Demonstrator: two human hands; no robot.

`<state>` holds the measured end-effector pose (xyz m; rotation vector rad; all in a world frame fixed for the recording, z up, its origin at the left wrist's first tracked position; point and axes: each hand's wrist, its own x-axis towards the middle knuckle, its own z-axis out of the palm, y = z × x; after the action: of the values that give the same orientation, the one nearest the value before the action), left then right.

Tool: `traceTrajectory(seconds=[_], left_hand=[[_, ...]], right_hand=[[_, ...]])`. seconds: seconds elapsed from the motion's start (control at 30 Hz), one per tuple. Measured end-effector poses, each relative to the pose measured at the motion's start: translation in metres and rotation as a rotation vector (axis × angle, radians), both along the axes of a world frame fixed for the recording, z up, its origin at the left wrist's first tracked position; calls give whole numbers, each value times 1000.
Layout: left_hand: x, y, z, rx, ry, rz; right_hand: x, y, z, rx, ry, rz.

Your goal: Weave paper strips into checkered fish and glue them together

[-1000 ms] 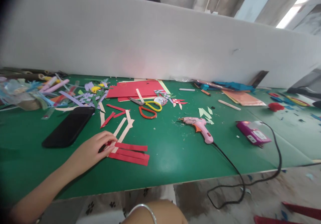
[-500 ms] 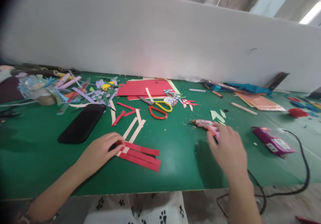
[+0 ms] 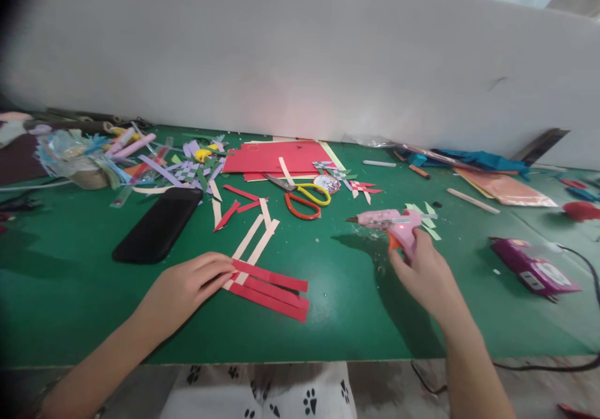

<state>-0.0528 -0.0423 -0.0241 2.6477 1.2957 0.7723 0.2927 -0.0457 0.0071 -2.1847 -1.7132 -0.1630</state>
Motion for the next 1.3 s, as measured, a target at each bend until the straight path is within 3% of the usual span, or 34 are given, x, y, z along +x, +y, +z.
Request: traceTrajectory(seconds=[0.1,0.23,0.57,1.3], left_hand=[[-2,-3,-1,48,14,2],[0,-4,1,51,1,9],[2,-4,2,-7,-14,23],[1,-3,-1,-41,12,45]], right_hand=[[-35,-2,7,-37,104,83],[-70,3,5,-18,88,298],[-106,16,-11,-23,5,587],[-116,16,-18,-160,1,582]])
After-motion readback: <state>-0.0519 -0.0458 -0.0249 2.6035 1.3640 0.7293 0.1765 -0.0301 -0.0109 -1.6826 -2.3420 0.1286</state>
